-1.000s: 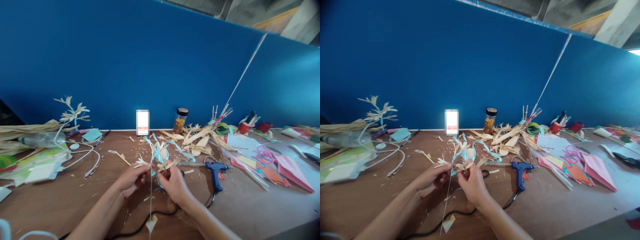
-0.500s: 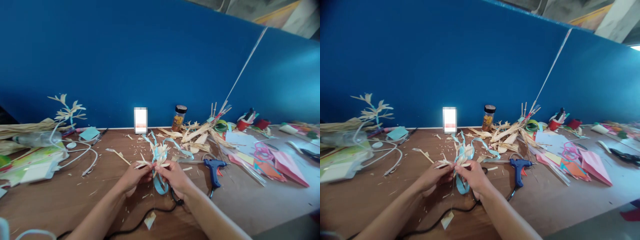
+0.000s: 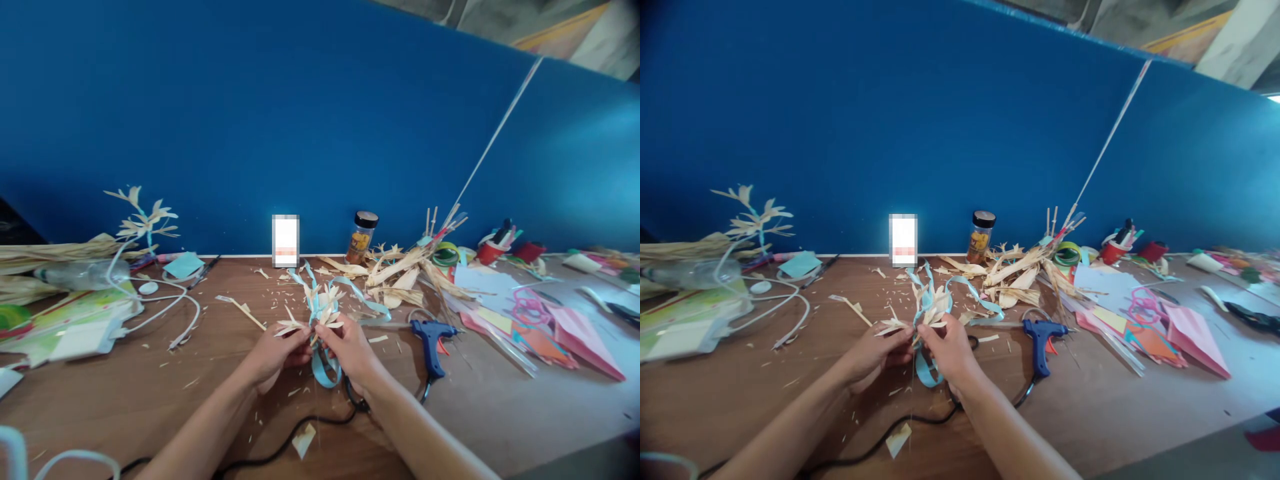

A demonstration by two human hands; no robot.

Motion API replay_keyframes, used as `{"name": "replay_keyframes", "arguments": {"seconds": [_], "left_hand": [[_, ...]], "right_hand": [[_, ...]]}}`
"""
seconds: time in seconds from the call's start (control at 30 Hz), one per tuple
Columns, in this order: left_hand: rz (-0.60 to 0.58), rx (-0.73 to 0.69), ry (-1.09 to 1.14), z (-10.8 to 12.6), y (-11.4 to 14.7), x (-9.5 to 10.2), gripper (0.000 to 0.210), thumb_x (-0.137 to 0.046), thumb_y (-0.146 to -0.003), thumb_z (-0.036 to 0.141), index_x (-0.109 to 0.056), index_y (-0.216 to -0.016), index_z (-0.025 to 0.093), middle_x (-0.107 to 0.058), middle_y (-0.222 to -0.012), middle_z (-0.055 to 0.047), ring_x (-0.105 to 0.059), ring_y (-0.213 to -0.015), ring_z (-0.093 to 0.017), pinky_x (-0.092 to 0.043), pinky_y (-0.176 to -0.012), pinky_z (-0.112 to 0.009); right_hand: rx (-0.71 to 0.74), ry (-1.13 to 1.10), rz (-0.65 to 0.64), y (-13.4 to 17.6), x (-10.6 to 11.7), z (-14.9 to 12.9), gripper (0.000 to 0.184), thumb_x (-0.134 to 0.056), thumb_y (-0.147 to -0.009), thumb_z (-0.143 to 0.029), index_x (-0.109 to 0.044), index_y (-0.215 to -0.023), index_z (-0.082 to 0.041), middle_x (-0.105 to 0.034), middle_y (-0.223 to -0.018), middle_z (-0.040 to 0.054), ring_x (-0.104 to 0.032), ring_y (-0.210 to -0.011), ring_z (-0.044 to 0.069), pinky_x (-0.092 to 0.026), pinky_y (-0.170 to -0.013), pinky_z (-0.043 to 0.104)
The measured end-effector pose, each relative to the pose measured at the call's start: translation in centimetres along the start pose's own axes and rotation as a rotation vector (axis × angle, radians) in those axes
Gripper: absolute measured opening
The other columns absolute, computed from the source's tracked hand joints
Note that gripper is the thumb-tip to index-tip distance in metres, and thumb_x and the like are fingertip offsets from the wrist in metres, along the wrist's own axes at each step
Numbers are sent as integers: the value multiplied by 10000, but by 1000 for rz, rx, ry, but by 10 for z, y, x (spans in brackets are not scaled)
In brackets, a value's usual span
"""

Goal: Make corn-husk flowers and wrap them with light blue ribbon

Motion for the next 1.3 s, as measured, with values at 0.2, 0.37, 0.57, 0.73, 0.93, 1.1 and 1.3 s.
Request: {"name": "replay_keyframes", "arguments": {"seconds": [0.2, 0.37, 0.57, 0.73, 0.93, 1.1, 1.3], "left_hand": [[-64, -6, 15, 0, 0, -1, 206, -713, -603, 295, -644, -721, 141, -577, -635, 6, -529, -584, -89, -470, -587, -223], [-67, 20, 38, 1, 1, -1, 240, -755, -541, 224, -651, -741, 139, -617, -737, -16, -559, -665, -113, -473, -657, -253], [-33, 25, 104, -1, -1, 1, 250, -770, -509, 163, -639, -722, 158, -612, -728, 9, -571, -682, -122, -483, -693, -287], [-61, 37, 109, -2, -2, 0, 244, -765, -530, 173, -644, -740, 145, -605, -724, 1, -569, -651, -105, -478, -637, -238], [-115, 30, 76, -5, -3, 1, 251, -743, -574, 218, -664, -801, 149, -617, -727, -2, -536, -582, -61, -456, -598, -188], [-118, 35, 32, -7, -3, 2, 234, -708, -620, 261, -659, -828, 167, -618, -717, 3, -531, -580, -61, -448, -577, -179], [-62, 29, 57, -7, -4, 2, 164, -719, -609, 229, -635, -736, 168, -582, -674, 19, -544, -624, -80, -469, -608, -204]], "right_hand": [[25, 8, -1, 2, 1, -4, 188, -600, -699, -327, -562, -766, -155, -453, -508, -64, -368, -439, 73, -292, -413, 184], [81, 79, -7, 2, 3, -5, 137, -597, -700, -279, -582, -754, -154, -513, -555, -40, -420, -487, 84, -335, -463, 187], [98, 56, -20, 0, 2, -1, 159, -622, -678, -273, -561, -778, -166, -610, -669, -3, -549, -607, 134, -414, -566, 225], [11, -81, 12, 0, 1, 1, 256, -652, -653, -273, -495, -833, -182, -601, -619, -25, -537, -519, 113, -397, -490, 206], [-7, -144, -4, 0, -1, 1, 248, -659, -649, -269, -493, -812, -181, -617, -658, -26, -530, -532, 100, -377, -483, 192], [-16, -147, -20, -1, 0, 0, 238, -653, -655, -258, -477, -801, -190, -588, -621, -47, -512, -507, 93, -381, -481, 192], [-12, -75, -18, -1, 4, 0, 198, -627, -679, -272, -495, -801, -189, -588, -628, -37, -527, -527, 100, -412, -512, 204]]}}
Point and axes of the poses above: each hand's wrist, its own y-axis away from the middle knuckle, its own x-axis out of the back of the hand, z = x × y, the point moved 1 cm from there along -y, towards the middle knuckle
